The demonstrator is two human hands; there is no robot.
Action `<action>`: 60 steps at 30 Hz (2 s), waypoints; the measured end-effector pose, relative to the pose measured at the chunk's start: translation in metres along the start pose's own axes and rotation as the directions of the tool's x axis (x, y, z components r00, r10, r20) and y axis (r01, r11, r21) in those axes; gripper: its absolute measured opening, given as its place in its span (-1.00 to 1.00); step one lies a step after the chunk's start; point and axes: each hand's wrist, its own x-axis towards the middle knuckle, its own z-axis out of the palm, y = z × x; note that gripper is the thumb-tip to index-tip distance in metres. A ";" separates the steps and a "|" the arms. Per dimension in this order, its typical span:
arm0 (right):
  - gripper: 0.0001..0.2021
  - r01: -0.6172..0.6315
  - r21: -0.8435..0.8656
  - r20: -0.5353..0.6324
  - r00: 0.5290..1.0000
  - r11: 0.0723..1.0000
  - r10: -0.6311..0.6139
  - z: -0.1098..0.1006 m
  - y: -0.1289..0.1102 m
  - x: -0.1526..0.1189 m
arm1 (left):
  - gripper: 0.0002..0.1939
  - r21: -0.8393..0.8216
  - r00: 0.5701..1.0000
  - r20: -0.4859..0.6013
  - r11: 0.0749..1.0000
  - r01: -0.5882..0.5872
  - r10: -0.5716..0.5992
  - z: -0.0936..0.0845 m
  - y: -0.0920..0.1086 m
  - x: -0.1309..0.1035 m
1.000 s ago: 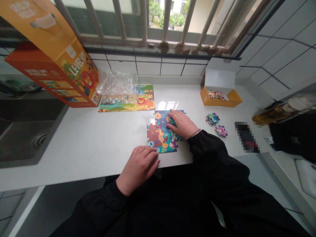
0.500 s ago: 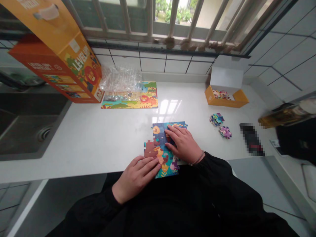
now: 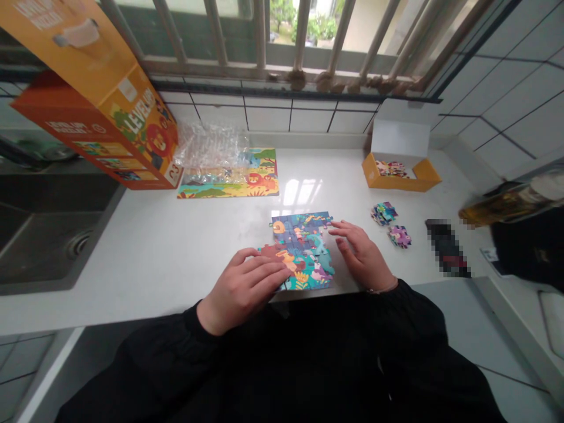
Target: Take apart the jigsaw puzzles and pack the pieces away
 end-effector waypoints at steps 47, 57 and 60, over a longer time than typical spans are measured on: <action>-0.48 0.002 -0.193 0.070 0.997 0.981 0.011 0.046 -0.027 0.064 | -0.54 -0.528 0.413 0.368 0.179 0.830 -0.833 0.027 -0.014 -0.019; -0.55 -0.006 -0.238 0.089 0.996 0.971 0.028 0.054 0.000 0.103 | -0.44 -0.534 0.319 0.269 0.135 0.835 -0.909 0.020 -0.032 -0.030; -0.51 -0.006 -0.132 0.001 1.000 0.991 0.006 0.051 0.005 0.100 | -0.43 -0.377 0.325 0.080 0.273 0.885 -0.942 0.009 -0.041 -0.043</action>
